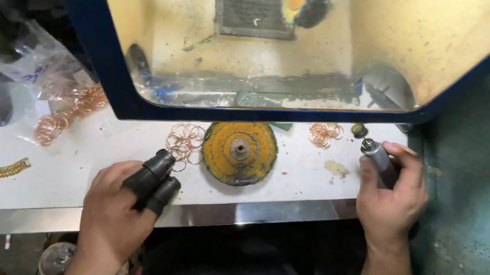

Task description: Polishing small metal jewelry rings using a stationary polishing wheel and a handheld rotary tool.

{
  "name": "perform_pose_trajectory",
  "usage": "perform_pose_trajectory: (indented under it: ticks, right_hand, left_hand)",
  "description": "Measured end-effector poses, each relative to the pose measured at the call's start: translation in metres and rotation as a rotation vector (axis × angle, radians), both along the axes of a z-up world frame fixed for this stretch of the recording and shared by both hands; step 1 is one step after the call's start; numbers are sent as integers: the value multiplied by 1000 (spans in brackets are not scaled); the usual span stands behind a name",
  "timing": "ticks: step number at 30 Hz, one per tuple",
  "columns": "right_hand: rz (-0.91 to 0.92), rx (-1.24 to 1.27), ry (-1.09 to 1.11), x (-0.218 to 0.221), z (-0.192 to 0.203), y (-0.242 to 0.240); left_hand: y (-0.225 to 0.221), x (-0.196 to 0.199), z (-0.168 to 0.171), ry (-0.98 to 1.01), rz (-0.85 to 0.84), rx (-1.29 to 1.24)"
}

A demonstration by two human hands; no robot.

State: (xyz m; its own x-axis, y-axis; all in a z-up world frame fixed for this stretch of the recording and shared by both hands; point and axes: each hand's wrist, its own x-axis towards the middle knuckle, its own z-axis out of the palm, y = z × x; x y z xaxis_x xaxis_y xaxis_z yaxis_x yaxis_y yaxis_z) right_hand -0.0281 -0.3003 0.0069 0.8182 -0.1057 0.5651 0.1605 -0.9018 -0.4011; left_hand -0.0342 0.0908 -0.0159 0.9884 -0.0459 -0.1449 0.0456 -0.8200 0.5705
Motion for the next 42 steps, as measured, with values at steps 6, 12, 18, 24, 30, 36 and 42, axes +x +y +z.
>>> perform_pose_trajectory:
  ticks: [6, 12, 18, 24, 30, 36, 42]
  right_hand:
    - [-155, -34, 249, 8, 14, -2]
    - [-149, -1, 586, 38, 35, 1]
    - [85, -138, 374, 57, 28, 18]
    - [-63, -141, 493, 50, 19, 4]
    - [-147, -8, 566, 43, 30, 2]
    - [-77, -10, 551, 45, 34, 2]
    - [-143, -18, 607, 43, 34, 6]
  left_hand:
    - [-11, 13, 11, -120, -10, -155]
    - [-13, 8, 26, -300, 84, -357]
    - [-11, 9, 19, -371, -32, -379]
    - [-9, 10, 20, -242, 0, -349]
    - [-10, 13, 24, -223, -27, -372]
    - [-7, 13, 20, -201, -36, -319]
    - [-9, 15, 24, -160, -30, -355]
